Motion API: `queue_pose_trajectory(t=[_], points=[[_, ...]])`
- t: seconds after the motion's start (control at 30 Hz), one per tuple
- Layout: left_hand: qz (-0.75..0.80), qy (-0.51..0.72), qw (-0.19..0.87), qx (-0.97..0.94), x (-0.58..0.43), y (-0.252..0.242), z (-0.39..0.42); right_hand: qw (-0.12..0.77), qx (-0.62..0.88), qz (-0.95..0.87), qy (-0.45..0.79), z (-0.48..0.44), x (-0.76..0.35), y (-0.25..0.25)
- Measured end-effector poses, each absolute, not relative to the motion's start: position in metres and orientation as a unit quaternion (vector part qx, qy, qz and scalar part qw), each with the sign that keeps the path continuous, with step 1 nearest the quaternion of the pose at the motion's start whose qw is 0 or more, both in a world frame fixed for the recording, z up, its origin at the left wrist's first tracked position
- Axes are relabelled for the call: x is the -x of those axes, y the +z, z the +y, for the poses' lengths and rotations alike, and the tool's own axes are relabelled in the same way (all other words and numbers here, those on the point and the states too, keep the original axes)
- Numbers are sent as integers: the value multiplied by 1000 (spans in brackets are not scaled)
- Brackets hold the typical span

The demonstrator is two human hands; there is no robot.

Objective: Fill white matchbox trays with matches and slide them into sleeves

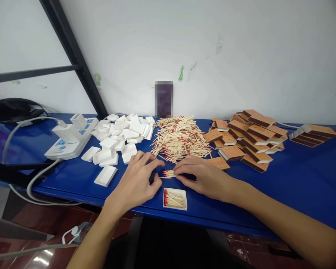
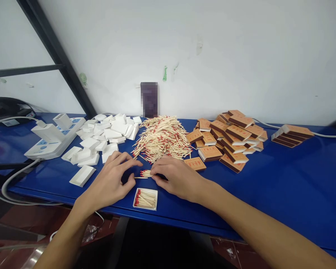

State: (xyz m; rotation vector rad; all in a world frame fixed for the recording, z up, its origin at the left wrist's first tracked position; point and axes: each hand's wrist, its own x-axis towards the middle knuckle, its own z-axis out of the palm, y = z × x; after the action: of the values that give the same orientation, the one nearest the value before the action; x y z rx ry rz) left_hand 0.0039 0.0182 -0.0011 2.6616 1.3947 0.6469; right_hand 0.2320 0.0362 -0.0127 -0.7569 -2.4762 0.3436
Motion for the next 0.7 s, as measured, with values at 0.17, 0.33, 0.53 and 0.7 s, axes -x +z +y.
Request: queue_pose_trajectory(t=[0.17, 0.33, 0.53, 0.7], points=[[461, 191, 14, -867, -5, -1, 17, 274, 279, -912, 124, 39, -226, -17], [454, 189, 17, -870, -6, -1, 16, 282, 279, -910, 120, 42, -216, -21], [452, 181, 24, -873, -6, -1, 16, 291, 279, -904, 140, 39, -215, -19], [447, 186, 25, -874, -5, -2, 16, 290, 273, -908, 129, 40, -220, -19]])
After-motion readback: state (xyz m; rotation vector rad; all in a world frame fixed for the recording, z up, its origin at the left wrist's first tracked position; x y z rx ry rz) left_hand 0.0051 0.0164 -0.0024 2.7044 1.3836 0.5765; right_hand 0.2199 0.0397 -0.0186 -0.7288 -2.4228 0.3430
